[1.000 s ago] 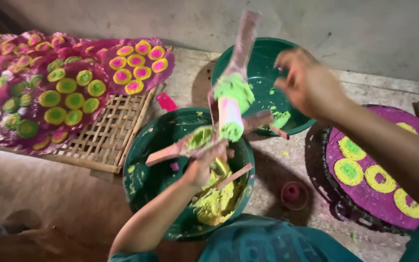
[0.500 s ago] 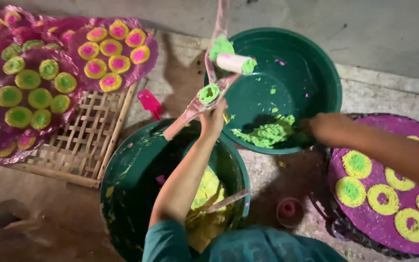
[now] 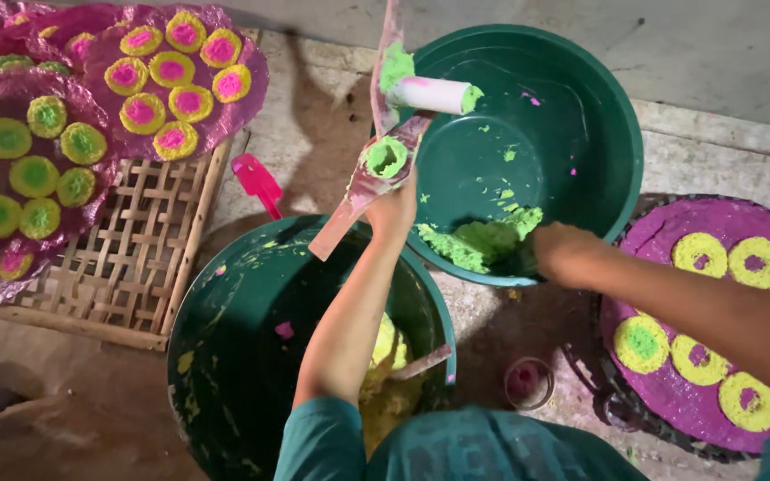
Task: The person scoops yellow and green dough into a handheld press, then presses the dough into circular molds on a pink tray. The person repeats this process to form multiple layered dough rings and places them on a tray.
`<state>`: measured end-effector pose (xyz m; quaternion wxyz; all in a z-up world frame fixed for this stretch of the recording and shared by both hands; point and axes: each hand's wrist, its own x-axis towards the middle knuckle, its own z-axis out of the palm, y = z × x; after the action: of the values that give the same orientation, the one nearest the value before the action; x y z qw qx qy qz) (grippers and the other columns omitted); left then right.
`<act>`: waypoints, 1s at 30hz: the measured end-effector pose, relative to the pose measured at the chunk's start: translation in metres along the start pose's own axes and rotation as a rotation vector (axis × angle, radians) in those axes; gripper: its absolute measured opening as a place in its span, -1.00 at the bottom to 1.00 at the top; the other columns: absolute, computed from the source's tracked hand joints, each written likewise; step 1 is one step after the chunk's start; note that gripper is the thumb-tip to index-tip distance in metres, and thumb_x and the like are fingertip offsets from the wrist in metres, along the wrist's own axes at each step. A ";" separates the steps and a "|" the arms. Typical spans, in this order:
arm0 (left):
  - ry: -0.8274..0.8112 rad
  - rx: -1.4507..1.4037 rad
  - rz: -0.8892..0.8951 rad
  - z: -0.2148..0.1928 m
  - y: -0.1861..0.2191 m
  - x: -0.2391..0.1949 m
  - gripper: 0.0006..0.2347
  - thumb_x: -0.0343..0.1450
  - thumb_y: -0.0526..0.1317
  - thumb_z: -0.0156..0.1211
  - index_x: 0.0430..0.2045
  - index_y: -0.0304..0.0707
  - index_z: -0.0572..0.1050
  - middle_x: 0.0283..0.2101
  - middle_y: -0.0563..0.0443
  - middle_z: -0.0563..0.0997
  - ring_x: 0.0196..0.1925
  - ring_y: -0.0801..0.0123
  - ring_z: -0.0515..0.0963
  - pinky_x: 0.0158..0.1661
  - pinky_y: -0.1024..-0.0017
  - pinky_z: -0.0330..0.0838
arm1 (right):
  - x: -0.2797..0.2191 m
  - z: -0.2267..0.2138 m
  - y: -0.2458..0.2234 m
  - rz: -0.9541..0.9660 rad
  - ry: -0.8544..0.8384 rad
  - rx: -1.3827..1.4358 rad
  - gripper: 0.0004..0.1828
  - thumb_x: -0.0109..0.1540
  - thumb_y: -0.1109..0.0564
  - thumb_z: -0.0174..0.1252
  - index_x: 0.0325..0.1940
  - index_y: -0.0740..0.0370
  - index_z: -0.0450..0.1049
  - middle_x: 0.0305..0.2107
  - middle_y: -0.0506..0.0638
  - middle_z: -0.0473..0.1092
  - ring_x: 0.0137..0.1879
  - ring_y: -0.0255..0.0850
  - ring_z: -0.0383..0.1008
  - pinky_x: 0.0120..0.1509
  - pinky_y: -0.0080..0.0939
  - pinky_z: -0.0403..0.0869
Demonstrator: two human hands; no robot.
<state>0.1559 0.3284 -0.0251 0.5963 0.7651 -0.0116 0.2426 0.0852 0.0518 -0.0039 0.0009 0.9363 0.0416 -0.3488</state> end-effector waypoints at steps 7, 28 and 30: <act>0.012 0.135 -0.023 -0.002 0.008 0.000 -0.59 0.45 -0.17 0.25 0.18 -0.29 0.39 0.06 -0.18 0.58 0.13 0.10 0.57 0.10 0.22 0.42 | -0.003 0.011 -0.031 -0.378 0.261 0.237 -0.77 0.17 0.18 0.08 -0.21 0.33 0.58 -0.30 0.34 0.53 -0.13 0.25 0.57 0.00 0.11 0.53; -0.537 0.152 0.298 -0.112 0.148 -0.096 -0.61 0.25 -0.30 0.34 -0.02 -0.25 0.53 0.01 -0.12 0.64 0.06 0.09 0.64 0.06 0.27 0.53 | -0.243 -0.099 -0.147 -0.587 0.645 -0.783 -0.82 0.21 0.12 0.09 -0.13 0.18 0.45 -0.32 0.01 0.46 -0.26 -0.08 0.60 -0.30 -0.08 0.55; -0.587 0.091 0.309 -0.131 0.142 -0.114 -0.58 0.23 -0.31 0.31 0.01 -0.27 0.50 -0.01 -0.13 0.63 0.06 0.06 0.63 0.09 0.24 0.50 | -0.253 -0.088 -0.146 -0.803 0.792 -0.807 -0.80 0.13 0.10 0.12 -0.19 0.16 0.48 -0.35 -0.03 0.43 -0.33 -0.12 0.56 -0.33 -0.11 0.52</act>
<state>-0.0354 0.3767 0.0822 0.4887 0.8175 -0.2878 0.0999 -0.0597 0.1808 0.2322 0.2045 0.8316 0.5088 0.0885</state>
